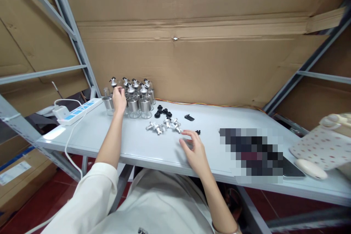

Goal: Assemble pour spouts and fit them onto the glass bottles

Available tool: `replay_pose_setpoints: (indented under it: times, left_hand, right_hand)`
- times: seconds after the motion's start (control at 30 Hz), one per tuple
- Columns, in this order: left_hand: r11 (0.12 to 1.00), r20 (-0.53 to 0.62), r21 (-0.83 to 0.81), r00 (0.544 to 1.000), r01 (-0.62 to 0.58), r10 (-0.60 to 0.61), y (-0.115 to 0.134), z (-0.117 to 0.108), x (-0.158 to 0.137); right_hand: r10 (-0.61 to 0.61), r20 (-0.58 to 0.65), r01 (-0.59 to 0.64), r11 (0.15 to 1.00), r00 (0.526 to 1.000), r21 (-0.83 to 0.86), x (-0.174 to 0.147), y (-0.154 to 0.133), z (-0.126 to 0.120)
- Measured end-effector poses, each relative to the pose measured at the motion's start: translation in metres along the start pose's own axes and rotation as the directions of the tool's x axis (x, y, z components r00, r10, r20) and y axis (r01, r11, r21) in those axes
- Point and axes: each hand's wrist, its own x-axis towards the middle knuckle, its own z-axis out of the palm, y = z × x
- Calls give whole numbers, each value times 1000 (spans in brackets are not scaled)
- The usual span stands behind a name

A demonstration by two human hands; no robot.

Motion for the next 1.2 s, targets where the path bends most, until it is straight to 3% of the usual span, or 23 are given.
replay_pose_setpoints:
  times: [0.13, 0.23, 0.37, 0.43, 0.6, 0.7, 0.8, 0.97, 1.2]
  left_hand:
    - [1000, -66, 3, 998, 10, -9, 8, -5, -3]
    - [999, -220, -16, 975, -30, 25, 18, -17, 1]
    - [968, -425, -85, 887, -237, 180, 53, -46, 4]
    - [925, -443, -159, 862, -344, 245, 79, -61, -5]
    - [813, -277, -387, 896, -435, 348, 133, -79, -70]
    - [814, -94, -429, 916, -391, 391, 139, -77, -115]
    - [841, 37, -468, 945, -270, 324, 132, -73, -141]
    - [904, 154, -393, 957, -167, 244, 118, -63, -145]
    - [923, 125, -336, 962, -187, 241, 100, -40, -141]
  right_hand:
    - [5, 1, -5, 1000, 1000, 8, 0, 1, 1]
    - [6, -21, -6, 1000, 1000, 12, 0, 1, 1]
    - [15, -40, -14, 1000, 999, 22, 0, 0, 2]
    - [12, -43, -11, 1000, 999, 28, 0, 0, 2]
    - [12, -40, -10, 999, 999, 37, -1, 0, 1]
    - [10, -39, -9, 999, 999, 34, -1, 0, 1]
    - [6, -35, -5, 1000, 999, 27, -1, 0, 0]
    - [12, -21, -12, 1000, 1000, -13, -1, 0, 1]
    - [-72, 51, 84, 951, 996, -299, 2, 7, 9]
